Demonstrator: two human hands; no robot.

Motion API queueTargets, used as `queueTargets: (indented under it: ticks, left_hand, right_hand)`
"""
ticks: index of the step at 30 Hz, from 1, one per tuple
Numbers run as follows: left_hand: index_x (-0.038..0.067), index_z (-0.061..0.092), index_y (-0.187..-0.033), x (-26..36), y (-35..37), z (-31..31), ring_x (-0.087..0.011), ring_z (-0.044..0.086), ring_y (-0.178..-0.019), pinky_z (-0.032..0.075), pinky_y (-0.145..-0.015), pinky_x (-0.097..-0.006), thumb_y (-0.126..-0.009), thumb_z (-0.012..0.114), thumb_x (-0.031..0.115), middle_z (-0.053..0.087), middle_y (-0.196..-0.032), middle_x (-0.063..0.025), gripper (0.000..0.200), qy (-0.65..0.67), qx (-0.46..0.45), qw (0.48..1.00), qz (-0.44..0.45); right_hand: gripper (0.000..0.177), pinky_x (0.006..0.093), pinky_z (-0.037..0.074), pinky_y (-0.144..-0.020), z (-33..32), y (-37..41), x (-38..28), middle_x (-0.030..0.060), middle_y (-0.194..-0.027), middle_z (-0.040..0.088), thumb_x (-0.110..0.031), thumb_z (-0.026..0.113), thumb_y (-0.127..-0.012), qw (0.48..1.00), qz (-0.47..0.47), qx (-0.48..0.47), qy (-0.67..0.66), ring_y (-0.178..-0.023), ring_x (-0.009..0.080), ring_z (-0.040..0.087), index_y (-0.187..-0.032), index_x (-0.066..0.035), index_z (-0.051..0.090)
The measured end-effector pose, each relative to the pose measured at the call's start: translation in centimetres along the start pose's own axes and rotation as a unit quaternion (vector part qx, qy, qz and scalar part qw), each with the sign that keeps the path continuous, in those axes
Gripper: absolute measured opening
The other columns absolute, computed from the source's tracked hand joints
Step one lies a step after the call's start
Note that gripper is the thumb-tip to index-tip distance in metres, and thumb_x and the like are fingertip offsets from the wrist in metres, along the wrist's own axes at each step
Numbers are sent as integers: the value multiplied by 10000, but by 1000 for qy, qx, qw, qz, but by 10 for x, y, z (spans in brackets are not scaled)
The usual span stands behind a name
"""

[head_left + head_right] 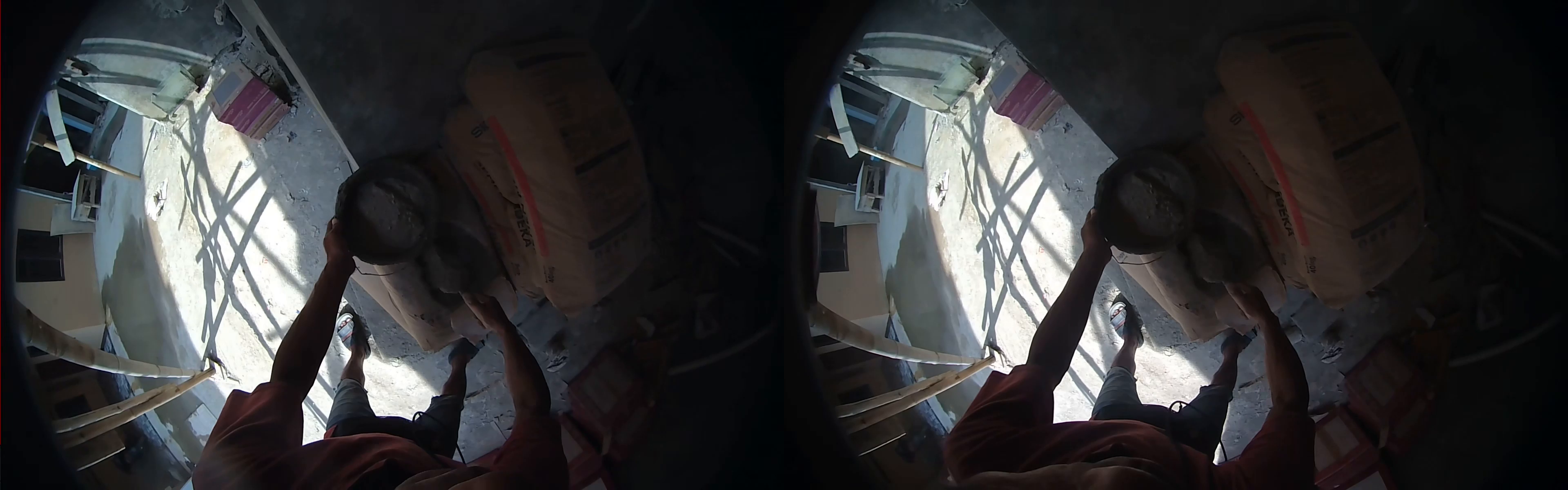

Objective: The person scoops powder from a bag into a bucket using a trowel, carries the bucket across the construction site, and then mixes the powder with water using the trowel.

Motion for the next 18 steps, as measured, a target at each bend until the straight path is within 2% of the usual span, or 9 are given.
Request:
queueTargets:
  ticks: [2, 4, 7, 9, 11, 13, 17, 18]
  left_hand:
    - [64, 459, -1189, 6, 6, 2, -224, 530, -979, 431, -843, -357, -932, 333, 259, 536, -1068, -92, 346, -22, 16, 1000, 0]
    - [60, 458, -1189, 9, 11, 4, -220, 531, -969, 427, -844, -348, -930, 335, 258, 537, -1062, -88, 348, -6, 16, 1000, -2]
    - [56, 461, -1187, -1, -2, -5, -203, 523, -970, 415, -849, -332, -923, 344, 257, 541, -1046, -81, 352, 9, 17, 1000, 2]
    - [101, 486, -1199, -13, -20, -12, -189, 534, -943, 443, -789, -337, -918, 378, 310, 548, -1032, -66, 366, 16, -15, 999, 29]
    - [72, 486, -1192, -8, -15, -11, -194, 543, -932, 440, -808, -321, -928, 371, 287, 557, -1027, -81, 360, 10, 17, 1000, 21]
    - [66, 479, -1200, -5, -14, -9, -198, 540, -952, 434, -828, -326, -936, 357, 294, 555, -1054, -83, 369, -1, 17, 1000, 21]
    - [56, 475, -1201, -6, -15, -9, -202, 537, -967, 431, -840, -327, -940, 343, 292, 553, -1067, -86, 376, 3, 20, 999, 27]
    - [53, 473, -1202, -5, -15, -9, -202, 536, -970, 429, -844, -326, -938, 345, 293, 553, -1068, -88, 379, -1, 21, 999, 28]
  right_hand:
    - [412, 248, 307, -361, -9, 29, -23, -27, -527, 412, -455, 552, -851, 1000, 7, 22, 4, -389, 70, 389, -1013, -79, 603]
    - [431, 248, 319, -372, -17, 57, -47, -21, -531, 422, -459, 560, -844, 996, 19, 68, -46, -402, 72, 401, -1041, -78, 598]
    - [474, 247, 321, -373, -27, 98, -89, -14, -542, 440, -462, 561, -841, 993, 32, 107, -26, -410, 75, 411, -1127, -84, 581]
    - [493, 245, 322, -374, -36, 127, -131, -14, -543, 442, -464, 561, -840, 994, 5, 112, 12, -409, 75, 410, -1155, -85, 568]
    - [514, 243, 324, -374, -39, 149, -164, -15, -544, 444, -467, 560, -838, 991, -18, 122, 42, -409, 75, 409, -1183, -85, 556]
    - [539, 241, 350, -389, -34, 157, -196, -11, -550, 432, -493, 538, -830, 990, -12, 131, 47, -429, 63, 421, -1131, -47, 569]
    - [526, 236, 353, -398, -9, 135, -252, -7, -565, 444, -500, 535, -825, 989, -26, 107, 96, -434, 60, 428, -1090, -48, 582]
    - [481, 256, 383, -409, -1, 114, -261, 14, -564, 465, -461, 526, -832, 985, -66, 81, 140, -457, 90, 475, -1085, -55, 577]
Point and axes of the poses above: each hand's wrist, its own y-axis away from the middle knuckle, its own z-axis out of the palm, x = y × z, the point moved 7 cm from there along -y, towards the middle knuckle
